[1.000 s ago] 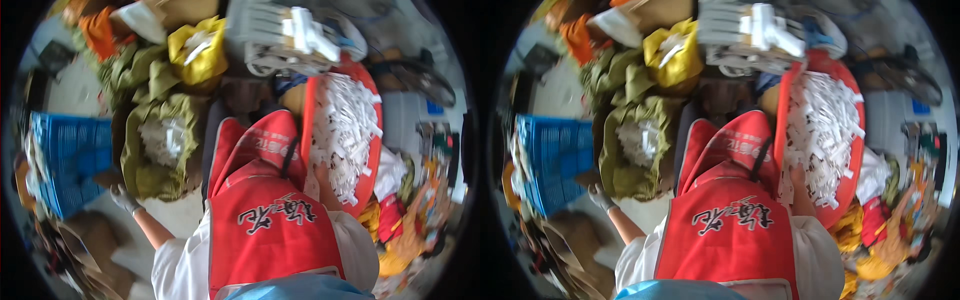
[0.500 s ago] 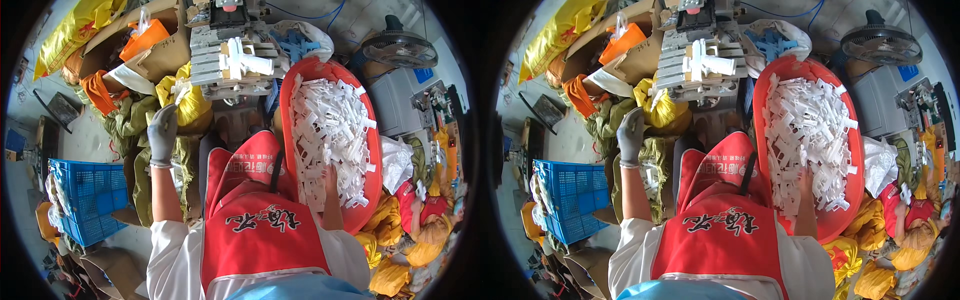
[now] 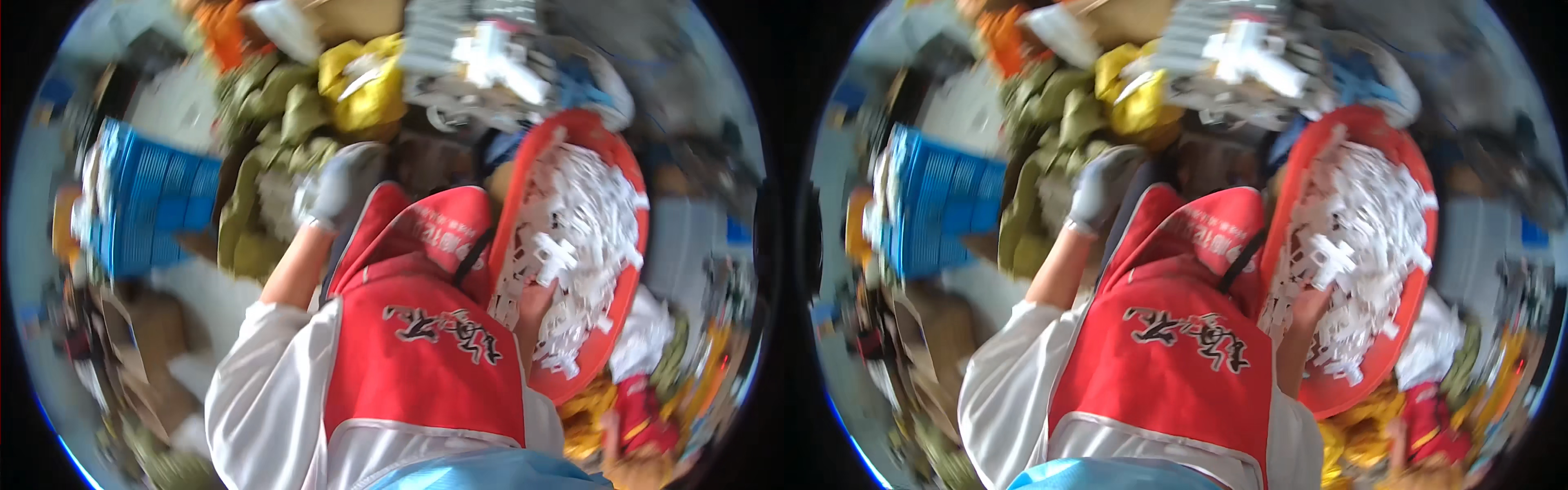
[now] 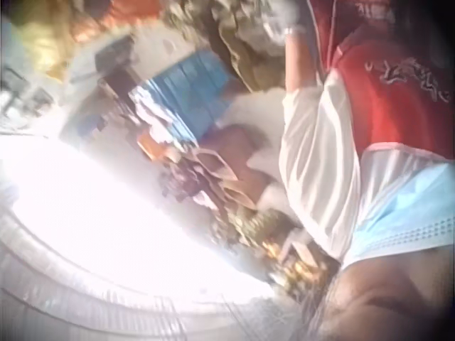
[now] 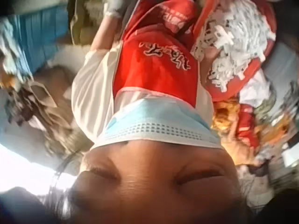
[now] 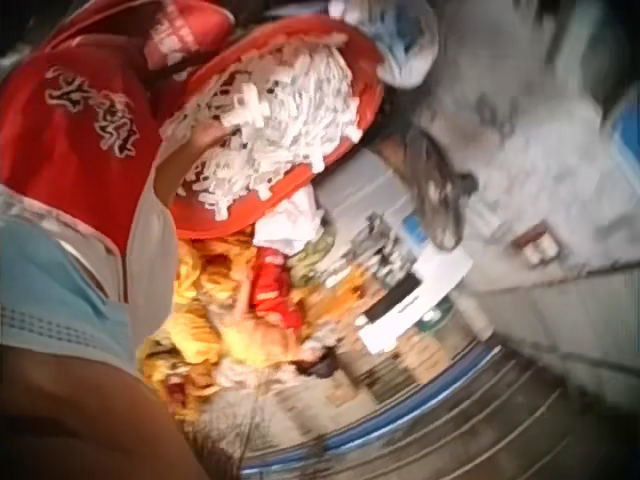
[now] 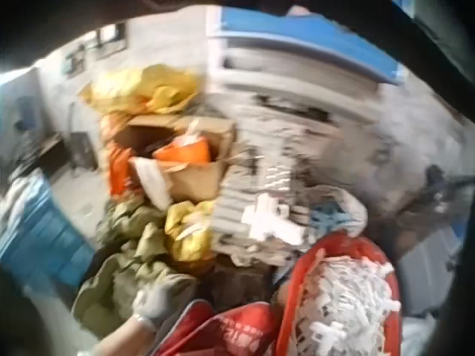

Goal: The person prints markings on plastic toy gun pieces using a printing machine, placing them from a basin onto the machine and into a woven sack. The person then folds closed the top of the filled woven sack before printing on more toy gun pieces.

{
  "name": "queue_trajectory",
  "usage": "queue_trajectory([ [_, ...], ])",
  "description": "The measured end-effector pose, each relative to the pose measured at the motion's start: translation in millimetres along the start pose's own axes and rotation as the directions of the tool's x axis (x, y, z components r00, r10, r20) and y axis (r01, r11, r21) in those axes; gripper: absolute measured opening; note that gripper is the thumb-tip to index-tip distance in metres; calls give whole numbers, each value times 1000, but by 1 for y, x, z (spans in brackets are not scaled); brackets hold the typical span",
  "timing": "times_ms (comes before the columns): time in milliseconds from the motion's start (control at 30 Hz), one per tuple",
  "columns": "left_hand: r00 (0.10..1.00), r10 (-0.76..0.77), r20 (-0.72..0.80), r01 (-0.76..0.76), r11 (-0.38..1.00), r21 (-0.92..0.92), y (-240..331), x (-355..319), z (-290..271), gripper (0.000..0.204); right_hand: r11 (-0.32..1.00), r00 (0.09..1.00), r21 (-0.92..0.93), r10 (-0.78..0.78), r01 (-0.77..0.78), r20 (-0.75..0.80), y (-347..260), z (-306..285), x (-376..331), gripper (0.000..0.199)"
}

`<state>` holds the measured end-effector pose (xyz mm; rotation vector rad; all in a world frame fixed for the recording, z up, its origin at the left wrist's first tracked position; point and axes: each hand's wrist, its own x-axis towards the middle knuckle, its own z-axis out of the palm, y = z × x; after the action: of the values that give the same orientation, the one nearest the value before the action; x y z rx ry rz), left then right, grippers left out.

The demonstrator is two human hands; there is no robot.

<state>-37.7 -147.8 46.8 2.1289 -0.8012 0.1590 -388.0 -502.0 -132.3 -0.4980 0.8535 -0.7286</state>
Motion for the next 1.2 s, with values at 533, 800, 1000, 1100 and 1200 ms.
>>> queue_trajectory([
  [533, 969, 109, 223, -49, 965, -259, 18, -55, 47, 18, 983, 934, -61, 182, -172, 308, -17, 38, 16, 44],
  [800, 982, 187, 5, -186, 979, -79, 14, -2, 9, 19, 994, 967, -57, 103, -92, 235, -3, 44, 13, 48],
  [1000, 914, 328, -240, -323, 945, 59, 42, 108, -24, 18, 975, 936, -177, -67, 135, 346, -4, 83, -12, 42],
  [1100, 888, 441, -126, -427, 896, 124, 53, 157, -15, 26, 924, 912, -281, -137, 258, 386, -17, 110, -27, 45],
  [1200, 883, 467, 50, -468, 884, 10, 61, 198, 1, 36, 884, 875, -320, -175, 341, 451, -31, 137, -36, 45],
])
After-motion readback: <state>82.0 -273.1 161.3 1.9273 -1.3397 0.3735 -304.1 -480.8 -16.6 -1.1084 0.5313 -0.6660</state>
